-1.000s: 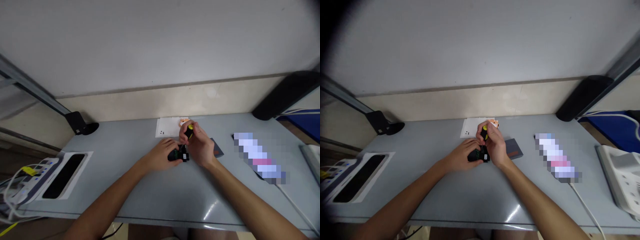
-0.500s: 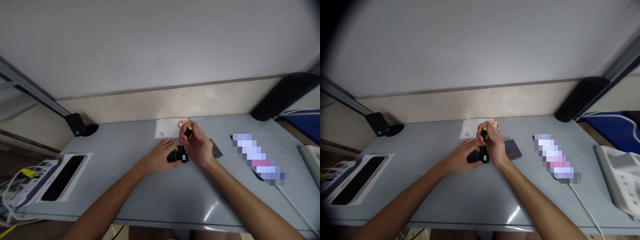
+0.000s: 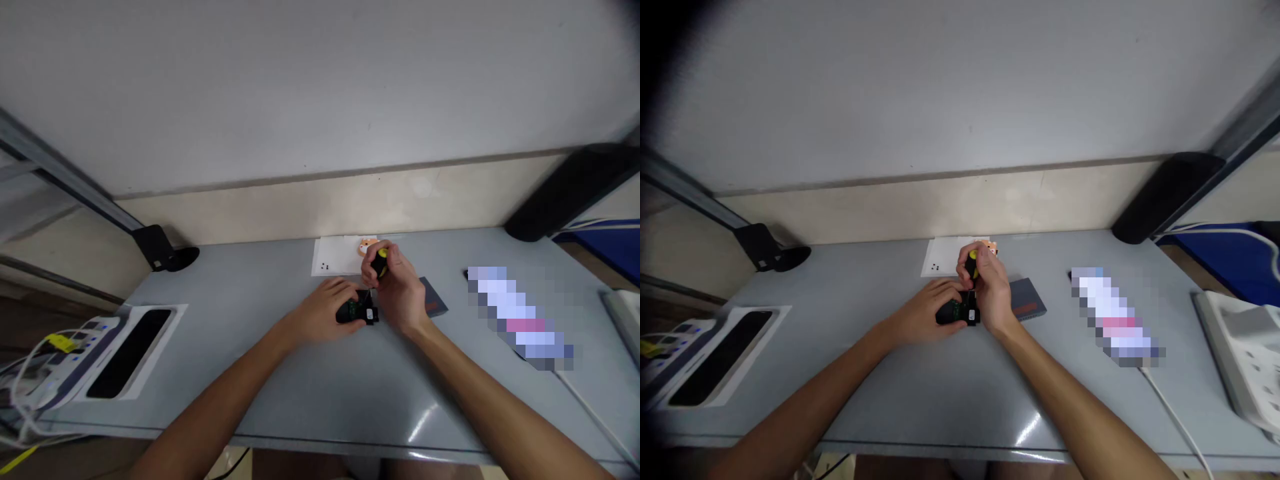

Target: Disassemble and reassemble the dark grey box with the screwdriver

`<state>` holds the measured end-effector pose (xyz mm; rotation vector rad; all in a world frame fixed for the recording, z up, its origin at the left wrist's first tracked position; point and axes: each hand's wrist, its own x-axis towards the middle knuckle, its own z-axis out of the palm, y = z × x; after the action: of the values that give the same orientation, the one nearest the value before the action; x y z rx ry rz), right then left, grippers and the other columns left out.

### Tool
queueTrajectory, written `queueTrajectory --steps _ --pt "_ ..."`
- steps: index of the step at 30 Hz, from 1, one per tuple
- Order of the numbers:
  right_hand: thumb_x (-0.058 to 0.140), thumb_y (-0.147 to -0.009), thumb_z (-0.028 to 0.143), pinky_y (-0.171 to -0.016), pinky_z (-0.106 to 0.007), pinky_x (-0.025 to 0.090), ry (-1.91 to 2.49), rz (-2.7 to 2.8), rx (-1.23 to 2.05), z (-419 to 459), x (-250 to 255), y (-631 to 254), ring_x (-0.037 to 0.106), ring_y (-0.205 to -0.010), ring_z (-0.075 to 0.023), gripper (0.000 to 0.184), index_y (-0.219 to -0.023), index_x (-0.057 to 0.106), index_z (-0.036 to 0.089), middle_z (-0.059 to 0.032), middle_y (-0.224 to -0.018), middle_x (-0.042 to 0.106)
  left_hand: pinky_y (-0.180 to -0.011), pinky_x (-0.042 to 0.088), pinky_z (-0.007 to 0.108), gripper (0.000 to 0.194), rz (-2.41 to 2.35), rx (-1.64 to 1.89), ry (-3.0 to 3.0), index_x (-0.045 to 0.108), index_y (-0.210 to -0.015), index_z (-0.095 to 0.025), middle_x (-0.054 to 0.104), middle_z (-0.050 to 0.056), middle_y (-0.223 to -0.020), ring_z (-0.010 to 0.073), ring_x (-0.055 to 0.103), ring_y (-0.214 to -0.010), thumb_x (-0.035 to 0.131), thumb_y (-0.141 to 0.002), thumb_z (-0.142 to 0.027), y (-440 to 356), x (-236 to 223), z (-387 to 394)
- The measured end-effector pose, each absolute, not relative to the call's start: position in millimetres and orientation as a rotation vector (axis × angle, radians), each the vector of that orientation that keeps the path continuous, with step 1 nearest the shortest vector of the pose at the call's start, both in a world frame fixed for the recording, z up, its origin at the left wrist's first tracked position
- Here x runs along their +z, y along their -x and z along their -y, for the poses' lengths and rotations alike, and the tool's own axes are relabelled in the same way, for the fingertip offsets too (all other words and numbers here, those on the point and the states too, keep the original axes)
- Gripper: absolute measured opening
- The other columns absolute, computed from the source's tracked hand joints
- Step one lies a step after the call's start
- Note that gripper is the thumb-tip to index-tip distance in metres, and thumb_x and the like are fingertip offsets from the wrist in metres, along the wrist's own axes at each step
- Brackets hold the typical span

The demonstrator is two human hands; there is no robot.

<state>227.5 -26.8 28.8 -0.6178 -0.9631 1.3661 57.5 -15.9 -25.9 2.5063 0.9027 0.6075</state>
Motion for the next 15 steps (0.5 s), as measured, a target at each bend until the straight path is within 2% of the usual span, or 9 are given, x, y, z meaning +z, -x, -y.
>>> queueTrajectory --steps 9,15 --pt "0.065 -0.091 0.064 -0.058 -0.030 0.028 0.569 0.997 1.382 30.2 27.3 -226.0 0.037 -0.057 -0.0113 0.044 -0.078 0.062 0.022 0.0025 -0.065 0.047 -0.108 0.049 0.045 0.027 -0.907 0.625 -2.505 0.060 -0.099 -0.023 0.072 0.007 -0.124 0.0282 0.065 -0.120 0.082 -0.086 -0.032 -58.1 -26.5 15.8" --pt "0.064 -0.093 0.064 -0.056 -0.030 0.028 0.593 1.005 1.342 28.1 27.5 -228.3 0.037 -0.056 -0.0114 0.044 -0.079 0.061 0.022 0.0033 -0.063 0.045 -0.109 0.049 0.047 0.025 -0.910 0.618 -2.520 0.059 -0.099 -0.023 0.071 0.008 -0.127 0.0287 0.064 -0.122 0.080 -0.088 -0.031 -57.6 -26.3 16.5"
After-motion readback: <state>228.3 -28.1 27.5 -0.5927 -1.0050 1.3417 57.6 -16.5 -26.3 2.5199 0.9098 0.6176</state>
